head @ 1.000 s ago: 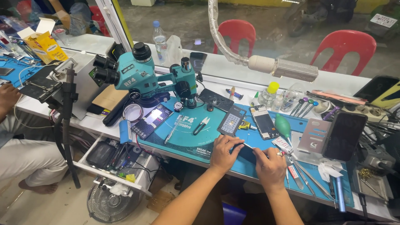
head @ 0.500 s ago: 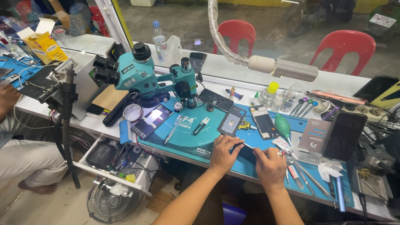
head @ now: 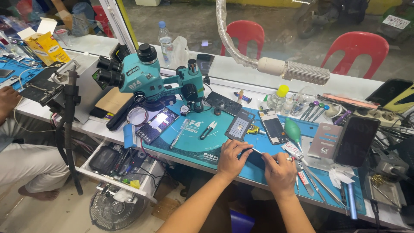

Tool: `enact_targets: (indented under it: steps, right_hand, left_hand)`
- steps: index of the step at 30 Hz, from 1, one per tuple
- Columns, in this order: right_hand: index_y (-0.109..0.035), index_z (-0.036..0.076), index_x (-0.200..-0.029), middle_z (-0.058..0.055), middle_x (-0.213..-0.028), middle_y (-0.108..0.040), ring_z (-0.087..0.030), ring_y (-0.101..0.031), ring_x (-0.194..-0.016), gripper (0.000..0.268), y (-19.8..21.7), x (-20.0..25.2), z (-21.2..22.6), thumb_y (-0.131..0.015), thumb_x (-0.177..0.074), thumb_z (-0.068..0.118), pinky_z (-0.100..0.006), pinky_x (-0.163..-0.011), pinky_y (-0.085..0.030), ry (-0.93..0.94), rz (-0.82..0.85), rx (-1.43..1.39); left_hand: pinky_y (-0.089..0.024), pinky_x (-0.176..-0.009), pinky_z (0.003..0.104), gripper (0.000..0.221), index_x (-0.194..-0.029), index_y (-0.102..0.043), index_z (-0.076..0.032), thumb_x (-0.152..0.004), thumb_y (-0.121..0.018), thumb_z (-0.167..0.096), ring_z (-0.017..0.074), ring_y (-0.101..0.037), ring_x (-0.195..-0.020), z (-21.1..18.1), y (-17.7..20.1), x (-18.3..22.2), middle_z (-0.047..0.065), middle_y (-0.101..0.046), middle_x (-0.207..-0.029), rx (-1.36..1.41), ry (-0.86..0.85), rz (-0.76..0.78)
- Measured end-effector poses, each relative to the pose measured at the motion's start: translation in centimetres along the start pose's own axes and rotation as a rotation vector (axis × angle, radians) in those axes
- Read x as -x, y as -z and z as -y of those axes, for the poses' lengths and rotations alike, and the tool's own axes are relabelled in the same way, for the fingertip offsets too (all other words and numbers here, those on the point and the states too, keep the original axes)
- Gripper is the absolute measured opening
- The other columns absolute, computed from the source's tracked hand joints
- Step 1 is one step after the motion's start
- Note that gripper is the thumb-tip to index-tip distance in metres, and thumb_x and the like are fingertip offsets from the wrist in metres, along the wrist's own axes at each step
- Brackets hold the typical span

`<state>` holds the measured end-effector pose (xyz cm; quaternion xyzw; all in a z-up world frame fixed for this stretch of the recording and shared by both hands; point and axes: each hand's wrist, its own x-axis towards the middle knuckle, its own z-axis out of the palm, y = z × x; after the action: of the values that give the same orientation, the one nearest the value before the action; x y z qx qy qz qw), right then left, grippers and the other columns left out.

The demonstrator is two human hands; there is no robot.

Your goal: A person at a repair station is inspecting and handling various mobile phone components including a battery and a screen assembly.

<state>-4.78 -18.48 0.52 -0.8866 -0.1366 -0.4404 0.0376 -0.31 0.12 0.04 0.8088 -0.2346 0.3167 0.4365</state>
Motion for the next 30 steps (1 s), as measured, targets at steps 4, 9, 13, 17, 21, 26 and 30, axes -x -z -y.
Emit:
enact_targets:
  steps: [4, 9, 13, 17, 21, 26, 30]
  right_hand:
    - [-0.072, 0.022, -0.106, -0.004, -0.077, -0.048, -0.024, -0.043, -0.06, 0.008, -0.1, -0.1, 0.0, -0.07, -0.101, 0.016, -0.039, -0.052, -0.036, -0.014, -0.003, -0.006]
    - [-0.073, 0.026, -0.092, 0.004, -0.073, -0.047, -0.018, -0.055, -0.064, 0.004, -0.2, -0.3, 0.0, -0.072, -0.095, 0.026, -0.032, -0.061, -0.045, -0.047, -0.042, -0.027]
    - [-0.073, 0.027, -0.092, 0.003, -0.073, -0.047, -0.018, -0.055, -0.064, 0.003, -0.4, -0.3, -0.1, -0.072, -0.095, 0.026, -0.033, -0.061, -0.045, -0.032, -0.058, -0.01]
    - [-0.073, 0.026, -0.093, 0.003, -0.073, -0.047, -0.019, -0.055, -0.064, 0.002, -0.4, -0.3, -0.1, -0.072, -0.095, 0.026, -0.034, -0.06, -0.045, -0.028, -0.069, -0.026]
    - [-0.073, 0.026, -0.094, 0.002, -0.074, -0.048, -0.02, -0.056, -0.064, 0.002, -0.5, -0.2, -0.2, -0.071, -0.095, 0.026, -0.034, -0.061, -0.045, -0.027, -0.069, -0.03]
    - [-0.074, 0.026, -0.098, 0.002, -0.075, -0.051, -0.019, -0.058, -0.064, 0.004, -0.4, 0.0, -0.3, -0.072, -0.094, 0.024, -0.034, -0.061, -0.047, -0.026, -0.024, -0.027]
    - [-0.061, 0.013, -0.136, -0.009, -0.097, -0.066, -0.026, -0.07, -0.093, 0.046, 1.2, -0.3, -0.3, -0.072, -0.091, 0.015, -0.037, -0.077, -0.055, -0.138, 0.156, -0.211]
  left_hand:
    - [-0.049, -0.09, 0.042, 0.019, -0.113, -0.077, -0.02, -0.097, -0.072, -0.027, 0.0247, -0.061, -0.097, 0.1, 0.0, 0.0, 0.002, -0.069, -0.103, -0.004, 0.004, 0.022]
    - [-0.052, -0.084, 0.034, 0.009, -0.102, -0.077, -0.032, -0.096, -0.073, -0.037, 0.0158, -0.067, -0.09, 0.2, 0.2, -0.3, -0.009, -0.064, -0.092, -0.008, 0.058, 0.014]
    - [-0.052, -0.084, 0.034, 0.009, -0.102, -0.077, -0.032, -0.096, -0.073, -0.036, 0.0168, -0.067, -0.089, -0.1, 0.2, -0.4, -0.009, -0.064, -0.091, 0.008, 0.059, 0.012]
    - [-0.052, -0.085, 0.034, 0.009, -0.102, -0.077, -0.032, -0.094, -0.074, -0.036, 0.0162, -0.067, -0.09, 0.0, 0.1, -0.3, -0.009, -0.064, -0.091, -0.003, 0.063, 0.004]
    - [-0.052, -0.085, 0.034, 0.009, -0.102, -0.077, -0.031, -0.094, -0.075, -0.035, 0.0162, -0.067, -0.089, -0.1, 0.2, -0.4, -0.009, -0.064, -0.09, 0.012, 0.069, -0.001]
    - [-0.053, -0.085, 0.035, 0.009, -0.102, -0.077, -0.032, -0.094, -0.074, -0.036, 0.0166, -0.067, -0.089, -0.3, 0.5, -0.4, -0.009, -0.064, -0.091, 0.017, 0.066, 0.007]
    - [-0.052, -0.086, 0.033, 0.01, -0.103, -0.077, -0.031, -0.094, -0.074, -0.036, 0.0144, -0.066, -0.09, -0.3, 0.5, -0.3, -0.01, -0.063, -0.09, -0.001, 0.083, 0.037]
